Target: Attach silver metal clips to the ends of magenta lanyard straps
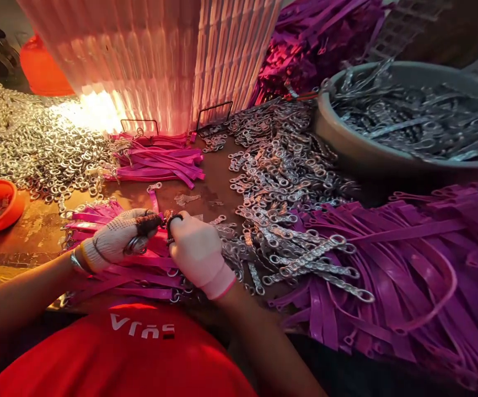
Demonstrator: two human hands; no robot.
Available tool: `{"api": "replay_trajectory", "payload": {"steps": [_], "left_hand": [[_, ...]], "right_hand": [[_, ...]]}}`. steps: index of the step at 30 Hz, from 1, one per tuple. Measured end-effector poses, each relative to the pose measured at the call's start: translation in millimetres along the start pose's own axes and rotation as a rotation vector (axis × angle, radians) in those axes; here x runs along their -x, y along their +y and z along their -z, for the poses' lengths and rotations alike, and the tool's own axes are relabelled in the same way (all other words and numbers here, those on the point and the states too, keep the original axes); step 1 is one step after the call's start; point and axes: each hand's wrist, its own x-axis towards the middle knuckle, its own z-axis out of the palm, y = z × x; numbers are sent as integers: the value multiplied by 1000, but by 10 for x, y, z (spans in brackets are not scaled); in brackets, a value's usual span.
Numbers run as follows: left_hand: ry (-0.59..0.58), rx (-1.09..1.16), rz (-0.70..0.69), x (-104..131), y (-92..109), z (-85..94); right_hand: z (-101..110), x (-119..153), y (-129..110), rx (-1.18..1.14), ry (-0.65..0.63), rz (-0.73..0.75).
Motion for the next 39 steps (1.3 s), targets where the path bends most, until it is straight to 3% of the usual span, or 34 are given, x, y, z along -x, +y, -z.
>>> {"api": "replay_trajectory", "payload": {"steps": [3,8,10,12,16,21,26,28,33,39], "left_hand": [[4,-39,-34,63,-63,-33],[125,-580,-419,130,-84,-47],[149,-707,-503,129,-78,-33],[113,-728,-504,116,-63,1],[-66,-651,-423,69,-66,86],[-10,-708,-500,-9,-191,99],[-22,-255,-236,75,-212,72],[-2,-181,-214,132,-214,51],[100,-403,-378,172,-283,1],[89,-523,-415,167,-333,-7]], "right_hand": [[33,70,-43,9,5,-6],[-31,150,-89,9,97,-71],[-62,172,-126,80,130,-99],[-70,192,-156,145,153,-88],[-44,196,-150,177,121,-8],[-59,124,-100,97,59,-79],[15,97,-138,76,15,-42],[72,94,-147,90,-64,2],[93,81,-136,193,-175,-22],[45,96,-142,268,-226,153]]}}
